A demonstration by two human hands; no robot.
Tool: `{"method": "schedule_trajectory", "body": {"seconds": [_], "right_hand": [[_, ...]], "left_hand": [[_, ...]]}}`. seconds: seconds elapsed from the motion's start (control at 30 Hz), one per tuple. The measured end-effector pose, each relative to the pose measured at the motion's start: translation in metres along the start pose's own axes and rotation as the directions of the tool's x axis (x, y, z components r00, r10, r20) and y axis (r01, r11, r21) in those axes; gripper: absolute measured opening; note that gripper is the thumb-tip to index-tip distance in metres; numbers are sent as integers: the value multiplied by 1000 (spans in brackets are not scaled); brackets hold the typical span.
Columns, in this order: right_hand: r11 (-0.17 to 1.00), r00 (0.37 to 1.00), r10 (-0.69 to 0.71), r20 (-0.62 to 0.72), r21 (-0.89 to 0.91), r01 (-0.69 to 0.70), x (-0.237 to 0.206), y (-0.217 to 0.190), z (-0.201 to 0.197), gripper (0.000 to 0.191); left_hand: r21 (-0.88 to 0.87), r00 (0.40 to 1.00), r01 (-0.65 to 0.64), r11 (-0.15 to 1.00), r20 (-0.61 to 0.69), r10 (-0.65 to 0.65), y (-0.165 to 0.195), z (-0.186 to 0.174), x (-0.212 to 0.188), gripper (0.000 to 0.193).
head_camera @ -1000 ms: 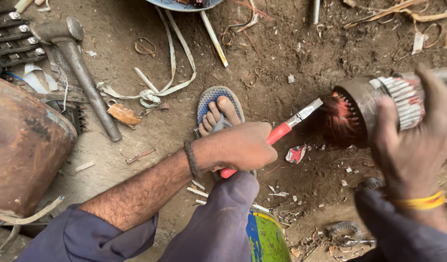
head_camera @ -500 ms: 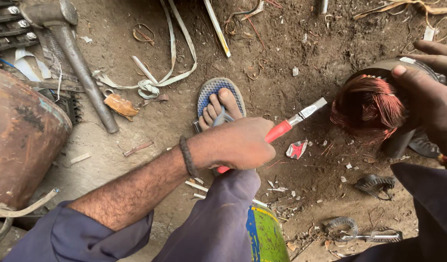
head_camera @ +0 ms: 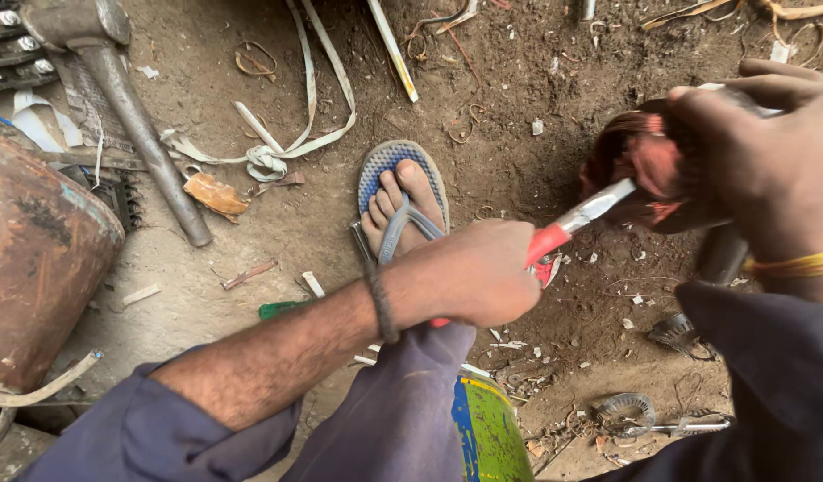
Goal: The person uses pliers to cut and pull copper windings from a cylindrical motor component. The removed copper wire is placed into a nearby metal bowl. The person repeatedly rotates the component and continues cutting and pulling the wire throughout the clip.
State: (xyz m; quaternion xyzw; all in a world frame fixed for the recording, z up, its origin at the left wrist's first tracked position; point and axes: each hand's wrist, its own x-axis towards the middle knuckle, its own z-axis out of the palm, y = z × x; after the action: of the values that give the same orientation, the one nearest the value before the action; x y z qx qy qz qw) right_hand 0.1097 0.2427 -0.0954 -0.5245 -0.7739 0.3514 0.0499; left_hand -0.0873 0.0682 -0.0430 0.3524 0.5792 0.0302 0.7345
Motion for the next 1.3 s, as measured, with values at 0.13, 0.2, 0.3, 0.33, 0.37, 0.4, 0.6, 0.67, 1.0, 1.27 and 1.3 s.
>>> {"method": "schedule_trajectory", "body": {"seconds": [0.13,0.2,0.3,0.33,0.37,0.4,0.6,0.67,1.0,1.27,1.3], "right_hand": [[960,988,-155,-17,-239,147,2,-3,7,48],[976,995,-97,-27,-201,90,4,-2,6,51],[989,999,-40,-28,-144,36,6,-2,6,51],[992,999,-28,-26,-125,24,6,-3,7,50],[993,999,-33,-32,-119,29,6,-5,7,51],[993,999,-37,-39,-111,32,6,-6,8,52],[994,999,27,-35,-105,-31,5,-12,8,53],[993,998,56,-24,-100,-58,4,-10,7,53],[953,958,-264,-114,-184,240,1,13,13,28],[991,959,-128,-254,12,135,-2,27,21,39],[992,959,-108,-261,35,121,-2,28,21,40]], "left_hand": [[46,997,51,998,-54,-48,-12,-5,-10,28],[65,994,-12,998,-103,19,-18,-5,-9,32],[64,990,-51,997,-125,59,-22,-2,-2,31],[44,992,-32,999,-117,37,-23,-1,1,31],[27,994,-11,1000,-111,14,-24,1,4,31],[11,995,10,1000,-104,-9,-25,3,7,31],[43,970,-108,993,-214,115,-35,17,13,41],[102,948,-198,975,-235,217,-35,19,10,52],[110,943,78,991,-331,-37,-26,-15,-29,64],[277,543,-420,864,-686,484,31,-47,-89,48],[262,492,-461,848,-720,489,36,-48,-97,42]]}}
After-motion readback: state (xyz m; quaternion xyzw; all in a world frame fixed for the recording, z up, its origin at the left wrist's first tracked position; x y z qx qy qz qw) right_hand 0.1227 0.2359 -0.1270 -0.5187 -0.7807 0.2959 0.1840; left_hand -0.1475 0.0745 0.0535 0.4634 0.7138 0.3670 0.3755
